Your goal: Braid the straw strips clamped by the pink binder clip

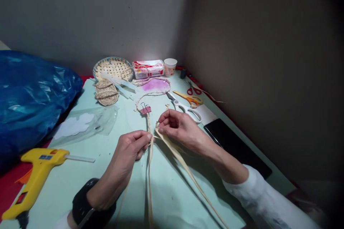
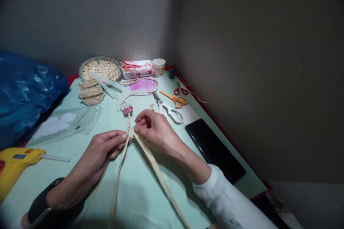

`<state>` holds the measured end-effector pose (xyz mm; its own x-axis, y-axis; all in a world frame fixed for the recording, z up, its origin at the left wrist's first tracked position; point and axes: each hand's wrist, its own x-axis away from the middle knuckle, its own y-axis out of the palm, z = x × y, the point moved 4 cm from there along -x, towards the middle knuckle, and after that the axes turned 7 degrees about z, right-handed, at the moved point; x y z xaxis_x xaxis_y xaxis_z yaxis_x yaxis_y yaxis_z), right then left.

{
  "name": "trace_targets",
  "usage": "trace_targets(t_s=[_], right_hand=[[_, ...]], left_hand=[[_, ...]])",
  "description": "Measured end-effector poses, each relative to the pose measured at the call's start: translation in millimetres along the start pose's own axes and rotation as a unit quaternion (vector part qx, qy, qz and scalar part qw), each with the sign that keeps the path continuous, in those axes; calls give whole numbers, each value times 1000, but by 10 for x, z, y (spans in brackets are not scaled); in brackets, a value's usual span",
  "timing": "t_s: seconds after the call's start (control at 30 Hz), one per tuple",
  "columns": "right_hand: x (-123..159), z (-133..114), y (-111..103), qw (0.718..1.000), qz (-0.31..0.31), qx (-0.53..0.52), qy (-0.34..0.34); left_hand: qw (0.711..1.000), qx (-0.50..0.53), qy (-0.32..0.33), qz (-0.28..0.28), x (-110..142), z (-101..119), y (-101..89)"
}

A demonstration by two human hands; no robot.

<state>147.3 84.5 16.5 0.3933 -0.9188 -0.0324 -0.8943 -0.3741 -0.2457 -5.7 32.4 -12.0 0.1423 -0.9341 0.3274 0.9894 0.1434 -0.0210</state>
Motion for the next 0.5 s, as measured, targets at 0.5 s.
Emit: trace_targets(t_s=[0.5], right_hand=[[58, -34, 146, 994, 44, 98, -23]], left_hand=[[999, -37, 17, 15, -8, -18, 28]])
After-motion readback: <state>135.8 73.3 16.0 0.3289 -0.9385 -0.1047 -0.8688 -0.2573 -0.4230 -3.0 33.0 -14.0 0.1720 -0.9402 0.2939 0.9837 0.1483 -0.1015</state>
